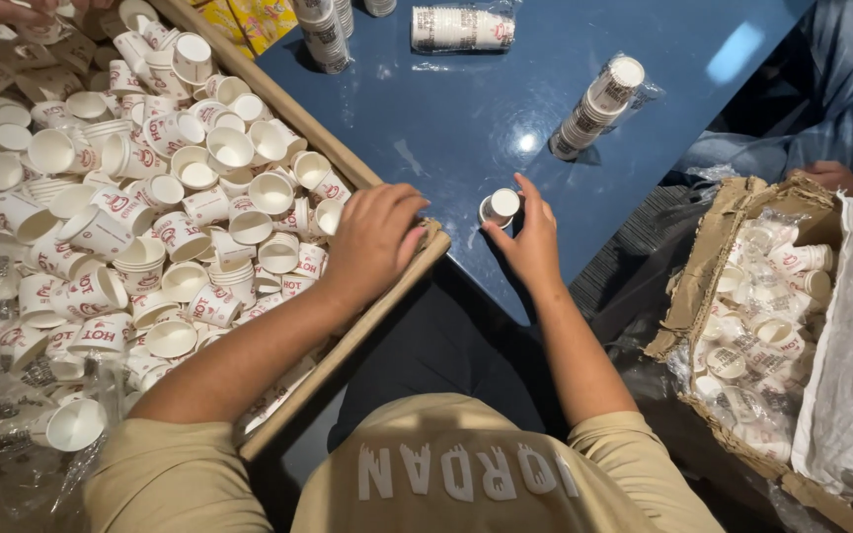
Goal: The recorder is stacking and packing small paper cups into plastic sleeves or containers.
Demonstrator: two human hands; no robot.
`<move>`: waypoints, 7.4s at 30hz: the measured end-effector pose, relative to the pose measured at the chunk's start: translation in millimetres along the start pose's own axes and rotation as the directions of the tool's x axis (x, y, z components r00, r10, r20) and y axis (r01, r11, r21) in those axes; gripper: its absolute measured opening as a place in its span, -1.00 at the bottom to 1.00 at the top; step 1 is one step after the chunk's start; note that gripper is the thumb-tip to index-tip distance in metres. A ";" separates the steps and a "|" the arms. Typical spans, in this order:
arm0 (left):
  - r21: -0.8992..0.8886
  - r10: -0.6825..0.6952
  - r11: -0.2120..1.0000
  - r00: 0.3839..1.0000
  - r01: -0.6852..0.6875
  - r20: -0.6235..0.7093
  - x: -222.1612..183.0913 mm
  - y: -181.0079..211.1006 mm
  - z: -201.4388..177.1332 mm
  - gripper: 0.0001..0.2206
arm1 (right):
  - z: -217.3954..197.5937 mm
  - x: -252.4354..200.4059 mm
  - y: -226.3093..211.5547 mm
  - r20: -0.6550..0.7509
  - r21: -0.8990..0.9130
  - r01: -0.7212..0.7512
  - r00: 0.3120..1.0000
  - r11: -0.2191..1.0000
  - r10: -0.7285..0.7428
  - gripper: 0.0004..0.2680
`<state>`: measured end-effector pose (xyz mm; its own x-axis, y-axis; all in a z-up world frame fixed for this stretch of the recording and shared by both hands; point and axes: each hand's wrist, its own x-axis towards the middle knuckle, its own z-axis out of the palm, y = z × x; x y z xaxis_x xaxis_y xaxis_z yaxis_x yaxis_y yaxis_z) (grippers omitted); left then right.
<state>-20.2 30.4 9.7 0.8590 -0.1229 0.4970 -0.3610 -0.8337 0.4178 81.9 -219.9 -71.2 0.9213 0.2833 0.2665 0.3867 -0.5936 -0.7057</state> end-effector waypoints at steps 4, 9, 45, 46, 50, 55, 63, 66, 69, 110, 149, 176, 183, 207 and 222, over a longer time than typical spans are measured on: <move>0.126 -0.139 0.984 0.986 0.127 0.090 -13.5 -43.7 -37.1 -0.67 | 10.3 -1.5 -14.9 0.081 -0.066 -0.007 0.997 0.998 0.012 -0.31; 0.339 -0.132 0.940 0.961 0.044 0.243 -51.6 -79.8 -27.8 -0.70 | 20.4 -7.8 13.7 0.038 0.178 0.121 0.991 0.977 -0.130 -0.20; 0.083 -0.187 0.977 0.613 0.194 0.767 100.8 33.2 39.4 0.12 | -10.0 25.9 -11.5 0.323 0.025 0.463 0.835 0.886 -0.446 -0.67; 0.083 -0.185 0.978 0.619 0.190 0.763 101.5 30.6 42.3 0.12 | -11.6 30.3 -4.5 0.319 0.020 0.468 0.834 0.884 -0.449 -0.67; 0.134 -0.262 0.959 0.603 0.248 0.753 108.5 31.8 50.0 0.07 | -9.6 34.5 21.1 0.343 0.227 0.424 0.808 0.877 -0.480 -0.57; 0.293 -0.426 0.901 0.518 0.321 0.742 125.7 44.6 41.8 0.06 | -7.4 42.1 22.2 0.446 0.323 0.240 0.815 0.916 -0.370 -0.47; 0.236 -0.400 0.904 0.510 0.356 0.762 115.0 42.8 51.5 0.01 | -12.8 32.7 15.0 0.311 0.259 0.375 0.840 0.890 -0.444 -0.43; 0.238 -0.407 0.904 0.540 0.356 0.737 115.9 45.0 49.8 -0.03 | -6.9 32.4 22.8 0.321 0.245 0.338 0.856 0.909 -0.405 -0.45; 0.228 -0.382 0.917 0.554 0.327 0.740 114.0 46.3 49.4 -0.08 | -5.1 31.0 17.2 0.387 0.245 0.257 0.858 0.935 -0.337 -0.45; 0.232 -0.397 0.916 0.830 0.328 0.392 37.3 -47.7 -56.7 -0.63 | 52.4 -5.1 -24.9 -0.115 0.023 0.019 0.993 1.000 -0.016 -0.32; 0.026 -0.292 0.956 0.949 0.291 0.118 54.0 -22.8 -43.9 -0.57 | 36.4 -7.1 -33.7 -0.127 -0.094 -0.039 0.992 0.995 0.027 -0.60; 0.418 -0.378 0.868 0.903 0.268 0.206 9.3 -85.9 -22.6 -0.62 | 38.0 -6.8 -22.9 -0.131 0.089 -0.020 0.991 0.996 0.031 -0.47; 0.527 -0.384 0.837 0.842 0.145 0.379 -5.6 -97.8 -5.5 -0.78 | 38.1 -8.5 -22.9 -0.105 0.062 0.019 0.994 0.998 -0.013 -0.46; 0.164 -0.483 0.875 0.819 0.455 0.309 17.7 -98.3 -52.6 -0.41 | 36.6 -7.6 -25.3 -0.070 0.002 0.021 0.997 1.000 -0.021 -0.47; 0.090 0.013 0.995 0.917 -0.054 0.399 86.0 24.4 57.0 -0.46 | 46.5 -9.4 -17.9 -0.113 0.038 -0.026 0.993 0.999 0.030 -0.16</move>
<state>65.6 -31.2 19.2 0.9276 -0.3388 0.1576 -0.3726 -0.8708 0.3207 64.4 -176.9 -91.6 0.9314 0.1779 0.3175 0.3604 -0.5718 -0.7370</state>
